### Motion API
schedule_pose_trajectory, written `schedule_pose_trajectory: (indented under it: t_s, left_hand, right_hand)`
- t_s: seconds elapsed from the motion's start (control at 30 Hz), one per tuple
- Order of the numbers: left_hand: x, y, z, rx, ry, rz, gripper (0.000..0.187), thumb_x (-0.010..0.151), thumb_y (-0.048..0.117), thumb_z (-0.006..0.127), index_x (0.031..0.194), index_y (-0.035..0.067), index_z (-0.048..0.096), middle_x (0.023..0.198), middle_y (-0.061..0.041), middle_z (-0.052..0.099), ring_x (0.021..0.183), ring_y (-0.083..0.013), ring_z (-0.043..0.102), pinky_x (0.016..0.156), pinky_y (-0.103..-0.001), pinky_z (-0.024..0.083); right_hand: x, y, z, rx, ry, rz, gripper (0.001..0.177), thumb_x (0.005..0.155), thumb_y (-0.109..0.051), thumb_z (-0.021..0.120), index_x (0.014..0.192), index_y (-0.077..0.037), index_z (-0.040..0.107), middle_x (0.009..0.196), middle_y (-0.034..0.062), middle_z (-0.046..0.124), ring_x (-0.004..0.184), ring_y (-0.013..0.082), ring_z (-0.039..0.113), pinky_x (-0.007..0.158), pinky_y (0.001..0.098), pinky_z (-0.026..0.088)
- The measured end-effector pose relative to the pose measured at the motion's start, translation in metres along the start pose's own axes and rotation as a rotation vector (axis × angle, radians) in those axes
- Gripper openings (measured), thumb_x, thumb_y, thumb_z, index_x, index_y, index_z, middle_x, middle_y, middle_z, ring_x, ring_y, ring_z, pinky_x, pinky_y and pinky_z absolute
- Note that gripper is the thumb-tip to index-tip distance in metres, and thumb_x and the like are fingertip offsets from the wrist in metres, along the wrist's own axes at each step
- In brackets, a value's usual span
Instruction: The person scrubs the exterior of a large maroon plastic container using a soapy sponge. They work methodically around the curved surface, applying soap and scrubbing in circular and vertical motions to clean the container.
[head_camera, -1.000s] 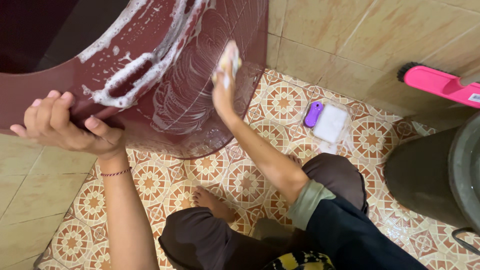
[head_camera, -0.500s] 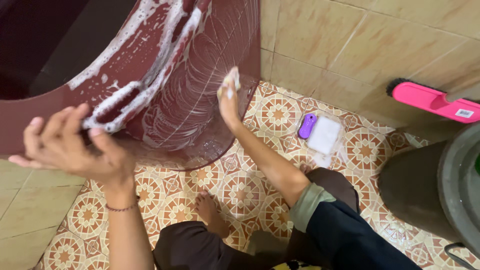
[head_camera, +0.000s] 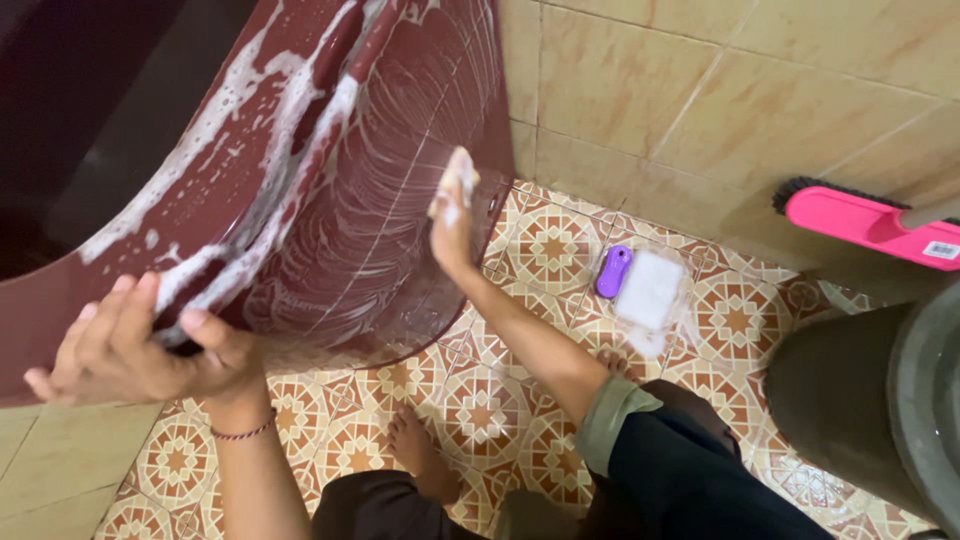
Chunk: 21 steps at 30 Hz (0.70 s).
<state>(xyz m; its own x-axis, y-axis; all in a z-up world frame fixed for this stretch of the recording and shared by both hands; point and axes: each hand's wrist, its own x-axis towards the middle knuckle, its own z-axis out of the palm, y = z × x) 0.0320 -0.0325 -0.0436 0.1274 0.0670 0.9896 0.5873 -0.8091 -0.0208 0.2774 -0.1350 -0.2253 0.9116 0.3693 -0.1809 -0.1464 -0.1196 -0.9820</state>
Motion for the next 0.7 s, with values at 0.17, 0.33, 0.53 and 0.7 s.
schedule_pose_trajectory:
  t_s: [0.17, 0.33, 0.53, 0.7]
  left_hand:
    - [0.007, 0.003, -0.009, -0.004, -0.015, 0.025, 0.036, 0.101, 0.039, 0.052, 0.097, 0.01, 0.072, 0.094, -0.008, 0.068, 0.107, -0.029, 0.061, 0.119, -0.06, 0.018]
    - [0.021, 0.013, -0.003, -0.15, 0.022, 0.004, 0.04, 0.097, 0.037, 0.052, 0.094, 0.001, 0.07, 0.09, -0.014, 0.065, 0.099, -0.029, 0.058, 0.1, -0.053, 0.044]
    - [0.031, 0.032, -0.01, -0.135, 0.008, 0.012, 0.041, 0.102, 0.036, 0.052, 0.101, -0.001, 0.068, 0.098, -0.017, 0.061, 0.105, -0.0339, 0.053, 0.101, -0.052, 0.042]
    - [0.028, 0.031, -0.007, -0.263, 0.005, -0.006, 0.038, 0.102, 0.029, 0.056, 0.104, -0.008, 0.062, 0.101, -0.021, 0.057, 0.105, -0.0348, 0.055, 0.102, -0.05, 0.044]
  right_hand:
    - [0.064, -0.007, 0.001, 0.264, 0.232, -0.631, 0.055, 0.109, -0.015, 0.038, 0.161, -0.004, 0.022, 0.163, 0.0195, 0.031, 0.123, 0.0309, 0.052, 0.095, 0.0325, 0.049]
    - [0.063, -0.06, 0.005, 0.082, 0.177, -0.774, 0.05, 0.113, -0.019, 0.045, 0.159, -0.002, 0.036, 0.154, 0.0231, 0.05, 0.143, 0.0377, 0.053, 0.122, 0.0423, 0.04]
    - [0.065, 0.008, -0.008, -0.042, 0.198, -0.675, 0.045, 0.108, -0.015, 0.043, 0.153, -0.01, 0.04, 0.152, 0.0158, 0.048, 0.121, 0.0359, 0.056, 0.106, 0.0412, 0.044]
    - [0.128, 0.023, -0.021, 0.095, 0.167, -0.235, 0.054, 0.104, -0.025, 0.04, 0.156, -0.012, 0.032, 0.144, 0.0127, 0.058, 0.096, 0.0269, 0.065, 0.087, 0.0381, 0.053]
